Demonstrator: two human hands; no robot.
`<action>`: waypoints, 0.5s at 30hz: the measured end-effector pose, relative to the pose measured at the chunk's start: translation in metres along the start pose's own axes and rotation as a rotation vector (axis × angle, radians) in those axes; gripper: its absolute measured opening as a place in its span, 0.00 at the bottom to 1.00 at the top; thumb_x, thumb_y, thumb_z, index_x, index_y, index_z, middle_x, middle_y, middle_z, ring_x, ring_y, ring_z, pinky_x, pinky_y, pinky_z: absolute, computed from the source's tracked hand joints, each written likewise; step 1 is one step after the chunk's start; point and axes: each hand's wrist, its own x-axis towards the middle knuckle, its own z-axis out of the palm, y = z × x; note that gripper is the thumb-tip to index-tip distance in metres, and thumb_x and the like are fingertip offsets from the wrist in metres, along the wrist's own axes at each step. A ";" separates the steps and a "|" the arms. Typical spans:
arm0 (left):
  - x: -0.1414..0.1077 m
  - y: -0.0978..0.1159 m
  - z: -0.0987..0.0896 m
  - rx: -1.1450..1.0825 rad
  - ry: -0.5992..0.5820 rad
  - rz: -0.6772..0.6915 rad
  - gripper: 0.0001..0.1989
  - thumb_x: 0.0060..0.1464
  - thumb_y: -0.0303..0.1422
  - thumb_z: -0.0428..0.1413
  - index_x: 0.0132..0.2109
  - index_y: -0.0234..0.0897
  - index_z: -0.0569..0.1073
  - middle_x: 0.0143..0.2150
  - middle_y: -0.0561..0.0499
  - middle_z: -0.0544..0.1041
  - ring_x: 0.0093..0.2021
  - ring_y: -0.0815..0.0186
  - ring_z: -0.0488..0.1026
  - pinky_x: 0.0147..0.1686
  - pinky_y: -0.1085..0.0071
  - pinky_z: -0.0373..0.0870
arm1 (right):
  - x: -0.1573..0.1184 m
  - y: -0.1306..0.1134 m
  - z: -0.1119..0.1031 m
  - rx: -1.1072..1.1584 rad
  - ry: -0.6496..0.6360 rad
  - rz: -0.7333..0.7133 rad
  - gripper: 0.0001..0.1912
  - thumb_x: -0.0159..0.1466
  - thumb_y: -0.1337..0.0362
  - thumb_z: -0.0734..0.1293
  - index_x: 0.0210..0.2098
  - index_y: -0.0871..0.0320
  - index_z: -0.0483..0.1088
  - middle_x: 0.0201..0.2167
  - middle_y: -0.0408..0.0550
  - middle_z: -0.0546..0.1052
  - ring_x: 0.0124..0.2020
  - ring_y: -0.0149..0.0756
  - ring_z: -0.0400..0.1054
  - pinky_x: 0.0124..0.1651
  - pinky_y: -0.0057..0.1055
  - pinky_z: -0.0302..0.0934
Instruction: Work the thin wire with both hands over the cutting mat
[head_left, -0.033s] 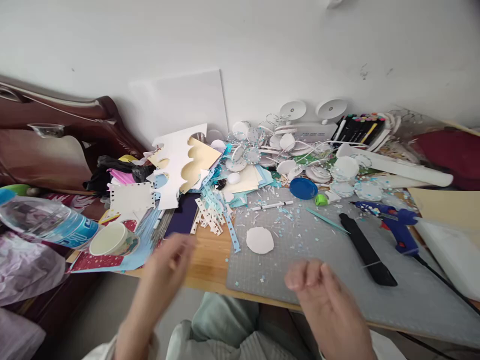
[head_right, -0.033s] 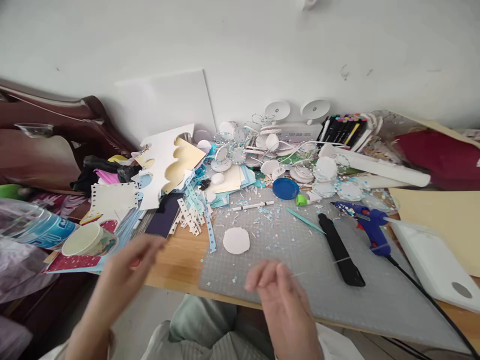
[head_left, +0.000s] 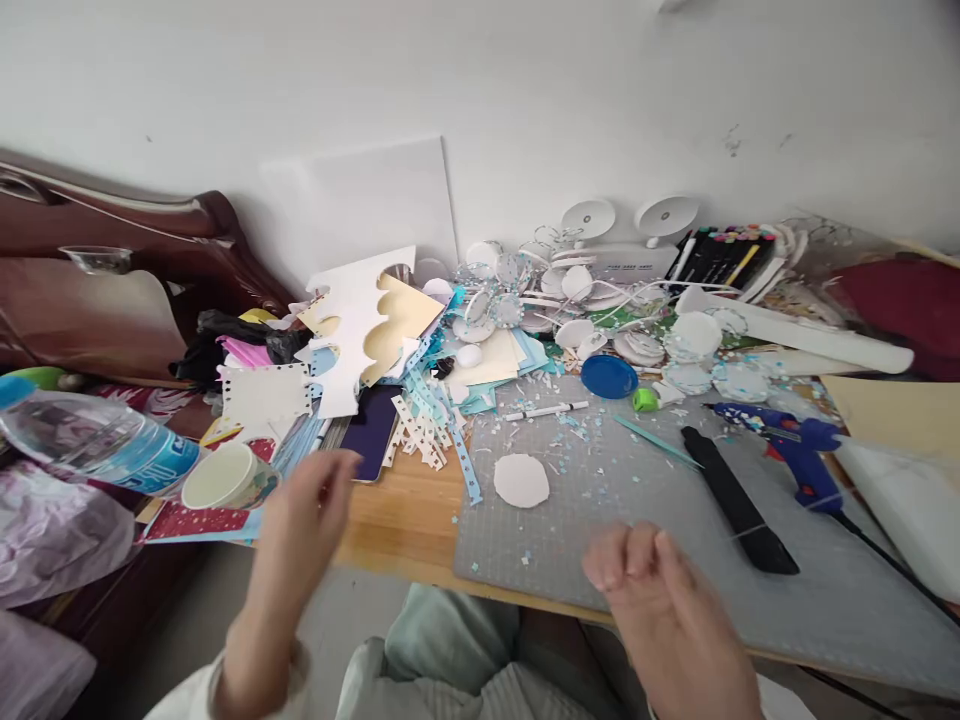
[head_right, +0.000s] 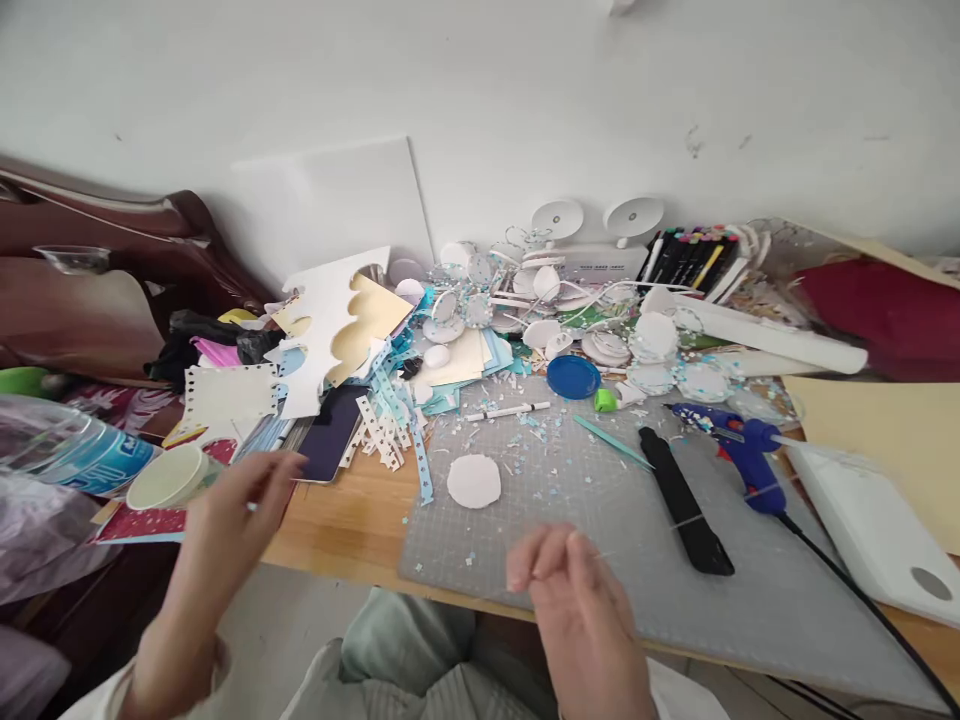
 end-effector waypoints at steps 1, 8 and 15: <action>0.011 -0.020 0.000 0.177 0.052 -0.090 0.16 0.59 0.40 0.44 0.41 0.36 0.71 0.38 0.44 0.76 0.36 0.60 0.73 0.35 0.68 0.66 | -0.002 0.000 -0.005 -0.002 0.032 0.010 0.22 0.70 0.60 0.51 0.25 0.56 0.67 0.22 0.44 0.66 0.26 0.31 0.62 0.30 0.29 0.62; 0.038 -0.073 0.011 0.502 -0.236 -0.258 0.19 0.58 0.43 0.42 0.38 0.39 0.74 0.37 0.43 0.79 0.39 0.51 0.75 0.33 0.65 0.64 | -0.016 0.005 -0.018 0.027 0.064 0.095 0.21 0.70 0.60 0.50 0.25 0.56 0.65 0.21 0.44 0.64 0.23 0.32 0.59 0.28 0.31 0.58; 0.047 -0.070 0.016 0.521 -0.306 -0.255 0.16 0.58 0.39 0.43 0.36 0.37 0.73 0.37 0.41 0.79 0.39 0.50 0.76 0.33 0.64 0.65 | -0.011 -0.003 -0.020 0.050 0.066 0.073 0.21 0.69 0.61 0.51 0.25 0.55 0.66 0.21 0.44 0.63 0.23 0.32 0.59 0.26 0.31 0.58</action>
